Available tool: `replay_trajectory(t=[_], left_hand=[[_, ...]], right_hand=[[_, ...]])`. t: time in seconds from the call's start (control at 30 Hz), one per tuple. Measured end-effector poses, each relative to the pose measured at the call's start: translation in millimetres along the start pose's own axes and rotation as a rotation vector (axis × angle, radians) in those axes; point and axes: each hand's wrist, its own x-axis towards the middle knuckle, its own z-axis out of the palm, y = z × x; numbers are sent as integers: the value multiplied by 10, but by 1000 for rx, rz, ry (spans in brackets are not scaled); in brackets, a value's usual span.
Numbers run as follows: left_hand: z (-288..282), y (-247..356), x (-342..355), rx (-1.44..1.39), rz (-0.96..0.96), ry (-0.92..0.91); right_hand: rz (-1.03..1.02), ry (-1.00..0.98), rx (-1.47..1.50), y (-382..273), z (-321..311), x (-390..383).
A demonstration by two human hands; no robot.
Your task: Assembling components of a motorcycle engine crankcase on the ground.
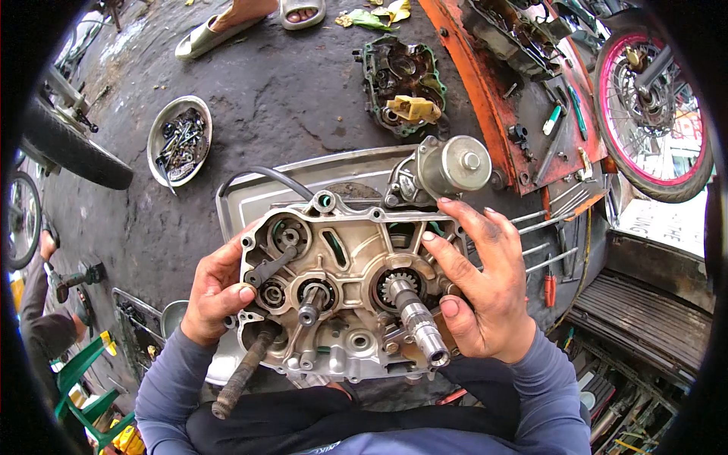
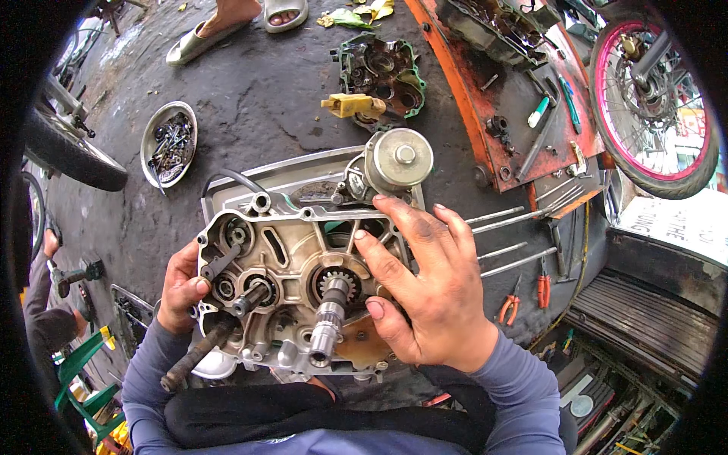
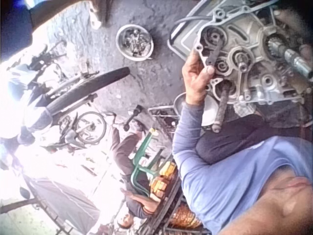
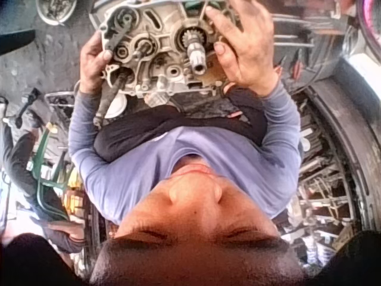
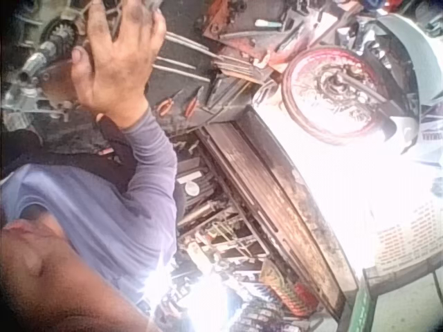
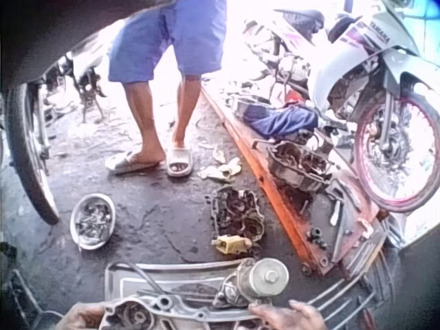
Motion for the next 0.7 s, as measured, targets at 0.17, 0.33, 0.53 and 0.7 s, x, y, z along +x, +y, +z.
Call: replay_trajectory(t=[0.17,0.33,0.53,0.7], left_hand=[[12,28,8,-4,-1,-28],[22,55,6,7,14,-43],[-5,30,20,-15,14,-51],[11,22,32,-53,39,-89]], right_hand=[[-10,18,13,23,16,-19],[-20,25,10,43,37,-9],[-18,12,9,2,-1,33],[-30,19,11,41,16,9]])
